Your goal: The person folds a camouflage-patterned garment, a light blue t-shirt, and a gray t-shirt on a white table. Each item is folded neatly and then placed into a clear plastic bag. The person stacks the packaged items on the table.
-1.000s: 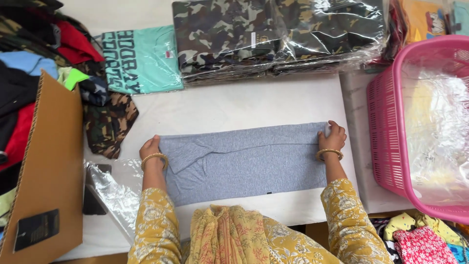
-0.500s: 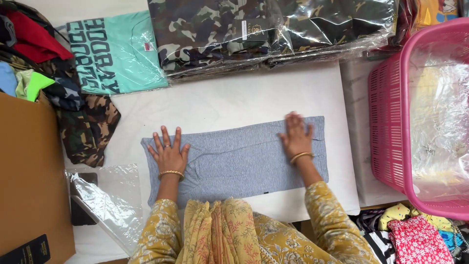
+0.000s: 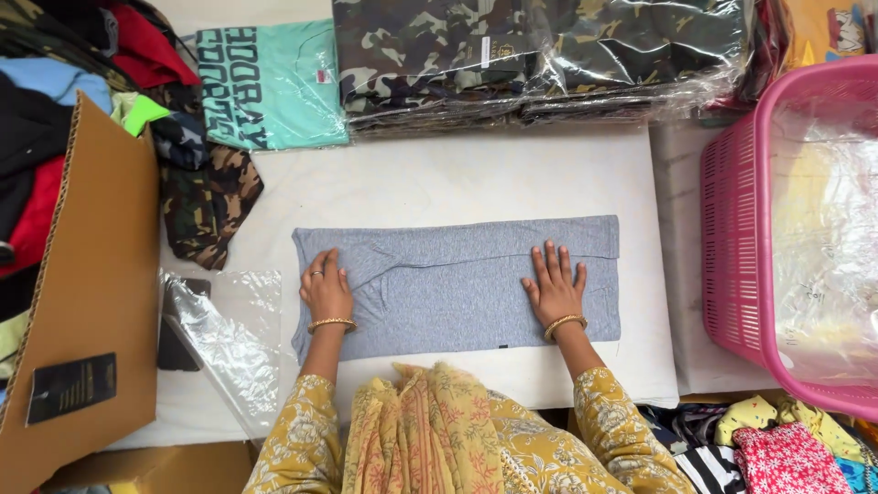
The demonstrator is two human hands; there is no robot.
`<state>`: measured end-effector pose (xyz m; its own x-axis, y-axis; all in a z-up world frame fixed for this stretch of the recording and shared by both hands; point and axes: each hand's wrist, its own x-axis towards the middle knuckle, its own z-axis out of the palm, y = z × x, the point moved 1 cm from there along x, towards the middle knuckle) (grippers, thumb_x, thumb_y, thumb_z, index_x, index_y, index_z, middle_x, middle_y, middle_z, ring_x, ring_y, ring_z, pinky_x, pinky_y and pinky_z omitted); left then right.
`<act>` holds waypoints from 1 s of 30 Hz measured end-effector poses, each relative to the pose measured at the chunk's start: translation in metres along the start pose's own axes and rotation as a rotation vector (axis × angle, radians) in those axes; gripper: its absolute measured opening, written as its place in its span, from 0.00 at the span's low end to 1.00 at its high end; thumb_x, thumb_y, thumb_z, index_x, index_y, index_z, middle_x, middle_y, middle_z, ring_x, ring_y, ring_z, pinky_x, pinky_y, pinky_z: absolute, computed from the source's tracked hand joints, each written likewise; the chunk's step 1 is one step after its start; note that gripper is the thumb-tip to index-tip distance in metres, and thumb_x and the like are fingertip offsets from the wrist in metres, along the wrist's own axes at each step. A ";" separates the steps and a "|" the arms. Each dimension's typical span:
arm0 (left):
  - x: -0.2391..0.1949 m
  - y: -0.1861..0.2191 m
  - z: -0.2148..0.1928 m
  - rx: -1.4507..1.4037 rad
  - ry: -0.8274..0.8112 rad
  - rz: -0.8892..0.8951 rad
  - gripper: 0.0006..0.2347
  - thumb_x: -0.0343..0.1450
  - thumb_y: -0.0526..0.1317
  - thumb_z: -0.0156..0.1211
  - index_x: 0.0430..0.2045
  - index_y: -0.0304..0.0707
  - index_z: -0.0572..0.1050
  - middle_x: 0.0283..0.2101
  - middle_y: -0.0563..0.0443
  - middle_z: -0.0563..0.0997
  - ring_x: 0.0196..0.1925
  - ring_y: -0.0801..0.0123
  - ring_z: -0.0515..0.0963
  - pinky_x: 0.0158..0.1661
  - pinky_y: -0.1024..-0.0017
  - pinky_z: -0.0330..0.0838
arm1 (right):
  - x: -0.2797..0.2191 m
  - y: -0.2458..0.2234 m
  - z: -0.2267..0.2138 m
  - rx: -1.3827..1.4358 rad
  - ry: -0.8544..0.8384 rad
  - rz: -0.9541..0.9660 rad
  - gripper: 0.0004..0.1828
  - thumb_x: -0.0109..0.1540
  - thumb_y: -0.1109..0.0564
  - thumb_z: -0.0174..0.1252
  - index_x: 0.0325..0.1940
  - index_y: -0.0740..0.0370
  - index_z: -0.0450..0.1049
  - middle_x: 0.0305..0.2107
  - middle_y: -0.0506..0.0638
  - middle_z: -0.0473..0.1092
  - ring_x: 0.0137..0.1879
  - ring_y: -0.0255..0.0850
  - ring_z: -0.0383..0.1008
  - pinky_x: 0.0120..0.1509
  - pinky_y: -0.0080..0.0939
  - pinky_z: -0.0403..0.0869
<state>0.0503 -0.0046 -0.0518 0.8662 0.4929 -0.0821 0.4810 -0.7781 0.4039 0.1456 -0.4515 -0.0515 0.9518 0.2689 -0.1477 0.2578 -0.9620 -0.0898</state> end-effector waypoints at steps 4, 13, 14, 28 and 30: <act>0.002 -0.003 -0.033 0.008 -0.135 -0.018 0.25 0.70 0.39 0.63 0.64 0.51 0.69 0.66 0.53 0.70 0.64 0.54 0.66 0.63 0.52 0.55 | -0.005 -0.001 -0.001 0.007 -0.067 0.020 0.36 0.68 0.31 0.31 0.80 0.36 0.42 0.79 0.40 0.34 0.83 0.42 0.28 0.80 0.64 0.28; 0.018 0.030 -0.070 0.016 -0.146 0.159 0.07 0.66 0.37 0.69 0.35 0.52 0.83 0.45 0.57 0.82 0.56 0.63 0.73 0.67 0.59 0.53 | 0.002 -0.001 -0.004 0.002 -0.100 0.032 0.37 0.68 0.30 0.32 0.80 0.35 0.41 0.78 0.40 0.34 0.82 0.42 0.27 0.79 0.63 0.28; 0.004 0.023 -0.070 0.017 -0.148 0.151 0.07 0.66 0.37 0.69 0.35 0.52 0.83 0.45 0.57 0.82 0.56 0.63 0.73 0.67 0.59 0.53 | 0.001 -0.001 -0.005 0.002 -0.105 0.027 0.37 0.68 0.30 0.32 0.80 0.35 0.41 0.78 0.40 0.34 0.82 0.42 0.27 0.79 0.63 0.28; -0.107 0.033 -0.029 -0.039 -0.316 0.352 0.23 0.73 0.51 0.55 0.65 0.56 0.66 0.76 0.49 0.54 0.77 0.55 0.50 0.72 0.52 0.43 | -0.008 -0.071 -0.007 -0.015 0.019 -0.122 0.36 0.69 0.34 0.36 0.81 0.39 0.45 0.79 0.43 0.37 0.83 0.43 0.31 0.80 0.65 0.31; -0.096 0.069 -0.045 0.079 -0.439 0.300 0.25 0.74 0.55 0.49 0.68 0.64 0.57 0.77 0.54 0.45 0.79 0.56 0.42 0.72 0.49 0.36 | -0.014 -0.118 -0.010 -0.029 -0.074 -0.194 0.36 0.68 0.33 0.36 0.80 0.38 0.44 0.78 0.42 0.37 0.82 0.42 0.31 0.79 0.64 0.30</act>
<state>-0.0056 -0.0882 0.0251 0.9341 0.0479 -0.3538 0.1973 -0.8952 0.3996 0.1040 -0.3420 -0.0286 0.8693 0.4508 -0.2029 0.4407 -0.8926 -0.0950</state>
